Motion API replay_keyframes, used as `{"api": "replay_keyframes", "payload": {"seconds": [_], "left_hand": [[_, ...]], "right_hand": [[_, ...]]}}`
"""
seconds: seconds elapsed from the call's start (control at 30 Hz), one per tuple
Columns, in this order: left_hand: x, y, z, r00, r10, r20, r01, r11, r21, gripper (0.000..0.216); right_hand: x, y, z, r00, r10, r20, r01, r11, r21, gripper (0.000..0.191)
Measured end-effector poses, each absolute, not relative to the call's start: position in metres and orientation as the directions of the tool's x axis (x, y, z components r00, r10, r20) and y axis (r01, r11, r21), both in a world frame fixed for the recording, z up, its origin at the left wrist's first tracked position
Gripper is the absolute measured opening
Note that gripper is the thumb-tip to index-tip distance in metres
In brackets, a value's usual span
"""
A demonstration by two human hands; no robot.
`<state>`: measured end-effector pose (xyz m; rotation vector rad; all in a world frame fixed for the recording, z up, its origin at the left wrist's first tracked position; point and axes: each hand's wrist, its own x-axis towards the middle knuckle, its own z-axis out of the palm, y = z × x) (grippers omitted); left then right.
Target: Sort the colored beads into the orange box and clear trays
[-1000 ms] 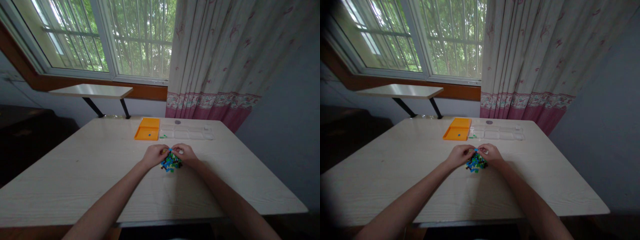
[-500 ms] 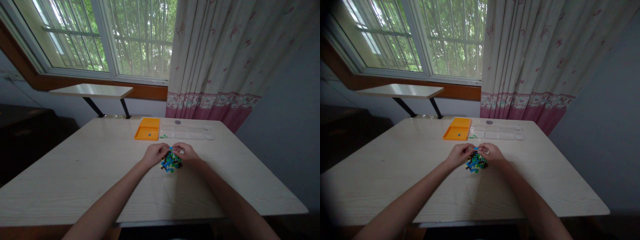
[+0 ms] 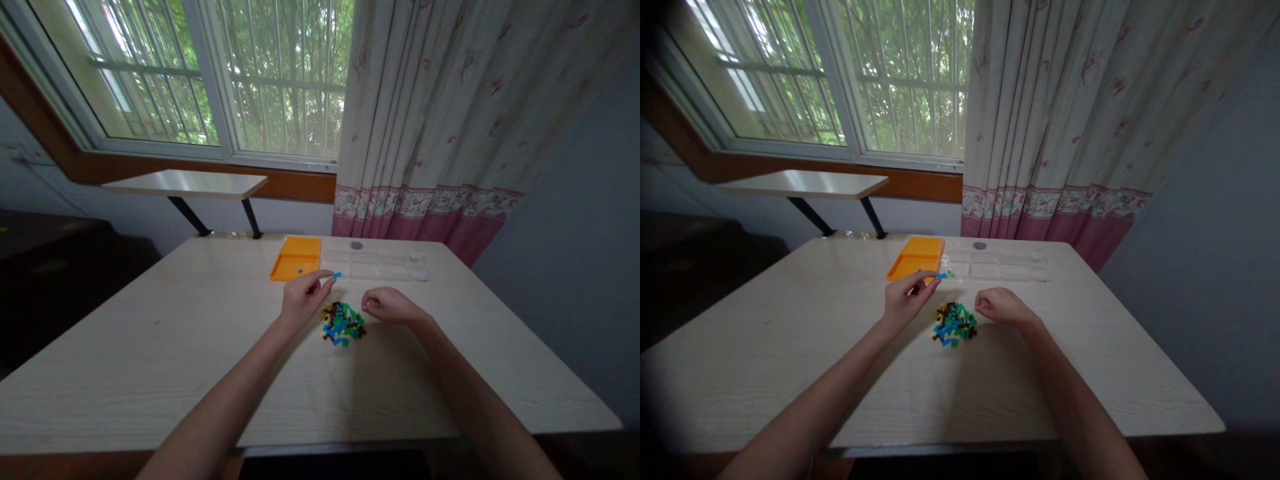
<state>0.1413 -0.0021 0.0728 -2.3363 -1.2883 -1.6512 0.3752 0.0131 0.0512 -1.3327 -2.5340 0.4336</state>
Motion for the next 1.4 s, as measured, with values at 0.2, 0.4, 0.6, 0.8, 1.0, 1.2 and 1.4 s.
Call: {"api": "replay_keyframes", "payload": {"seconds": [0.2,0.4,0.6,0.8,1.0,1.2,1.4], "left_hand": [[0.140,-0.004,0.080,0.104,0.503,0.858,0.663,-0.678,0.317,0.021],[0.139,-0.005,0.082,0.108,0.458,0.882,0.693,-0.671,0.264,0.020],[0.141,-0.006,0.082,0.106,0.475,0.874,0.695,-0.664,0.277,0.022],[0.128,0.013,0.065,0.054,0.649,0.759,0.705,-0.563,0.432,0.026],[0.099,0.045,0.041,-0.146,0.852,0.502,0.800,-0.197,0.567,0.029],[0.095,0.055,0.032,-0.194,0.891,0.411,0.894,-0.012,0.447,0.032],[0.096,0.055,0.031,-0.164,0.906,0.391,0.906,-0.018,0.422,0.033]], "right_hand": [[0.371,0.007,0.056,-0.573,0.818,-0.046,0.715,0.472,-0.515,0.022],[0.366,0.002,0.058,-0.569,0.808,-0.155,0.720,0.399,-0.568,0.034],[0.365,0.000,0.061,-0.581,0.799,-0.152,0.725,0.424,-0.542,0.035],[0.362,-0.002,0.059,-0.583,0.793,-0.175,0.744,0.434,-0.508,0.037],[0.358,-0.004,0.058,-0.581,0.790,-0.198,0.766,0.448,-0.461,0.033],[0.356,-0.005,0.061,-0.606,0.773,-0.190,0.749,0.472,-0.465,0.028],[0.354,-0.005,0.059,-0.644,0.750,-0.153,0.706,0.506,-0.495,0.022]]}}
